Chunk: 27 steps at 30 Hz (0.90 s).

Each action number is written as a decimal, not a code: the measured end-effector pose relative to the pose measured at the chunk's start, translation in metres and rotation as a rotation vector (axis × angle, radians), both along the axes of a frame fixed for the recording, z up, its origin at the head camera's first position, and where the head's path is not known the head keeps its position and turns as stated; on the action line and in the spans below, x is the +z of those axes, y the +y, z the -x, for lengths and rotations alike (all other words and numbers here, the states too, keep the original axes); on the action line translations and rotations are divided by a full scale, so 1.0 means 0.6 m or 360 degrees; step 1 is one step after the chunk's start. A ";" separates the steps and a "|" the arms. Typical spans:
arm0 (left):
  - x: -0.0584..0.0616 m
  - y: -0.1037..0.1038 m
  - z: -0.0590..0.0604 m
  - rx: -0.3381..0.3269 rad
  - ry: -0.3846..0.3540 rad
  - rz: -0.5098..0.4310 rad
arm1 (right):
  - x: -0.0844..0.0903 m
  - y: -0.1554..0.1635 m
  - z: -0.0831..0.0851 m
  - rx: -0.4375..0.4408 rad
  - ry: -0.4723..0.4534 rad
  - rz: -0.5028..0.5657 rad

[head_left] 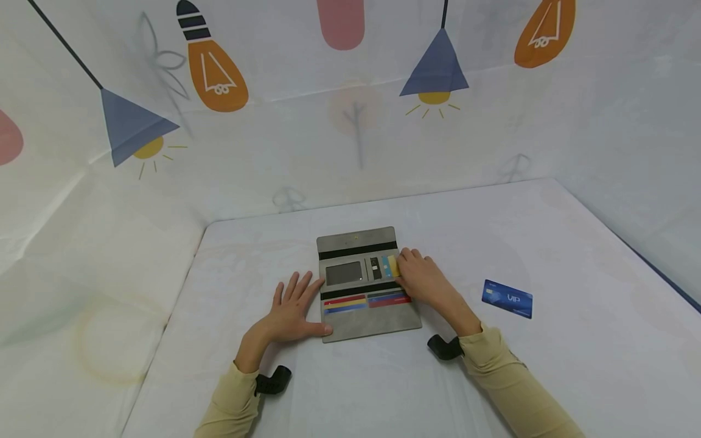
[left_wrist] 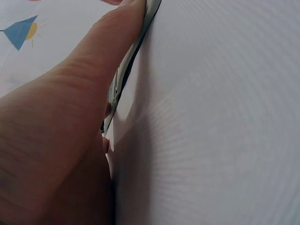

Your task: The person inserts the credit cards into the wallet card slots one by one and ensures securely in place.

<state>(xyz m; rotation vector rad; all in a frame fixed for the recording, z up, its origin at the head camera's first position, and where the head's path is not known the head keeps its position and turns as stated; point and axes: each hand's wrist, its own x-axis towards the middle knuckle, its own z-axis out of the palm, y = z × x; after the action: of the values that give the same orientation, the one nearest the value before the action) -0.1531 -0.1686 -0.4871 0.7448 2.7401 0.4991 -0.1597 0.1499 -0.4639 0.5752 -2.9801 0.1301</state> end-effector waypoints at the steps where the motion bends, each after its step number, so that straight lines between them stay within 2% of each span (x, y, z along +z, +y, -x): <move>1: 0.000 0.000 0.000 0.0001 -0.0001 0.0012 | -0.001 0.000 0.001 0.0004 0.0003 -0.0002; 13: 0.001 0.002 0.000 0.0006 -0.0008 0.0007 | -0.003 0.003 0.003 0.0033 -0.0016 0.0018; 22: -0.003 0.001 0.002 0.0008 -0.0007 -0.0002 | -0.011 0.006 0.004 0.0094 0.0055 0.0048; 27: -0.003 0.001 0.002 0.0006 -0.0013 -0.0004 | -0.012 0.006 0.005 0.0081 0.0063 0.0039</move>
<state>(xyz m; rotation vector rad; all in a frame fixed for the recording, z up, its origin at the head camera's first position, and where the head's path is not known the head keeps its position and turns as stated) -0.1540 -0.1682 -0.4887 0.7366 2.7343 0.5051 -0.1627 0.1534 -0.4710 0.6429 -2.9224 0.1569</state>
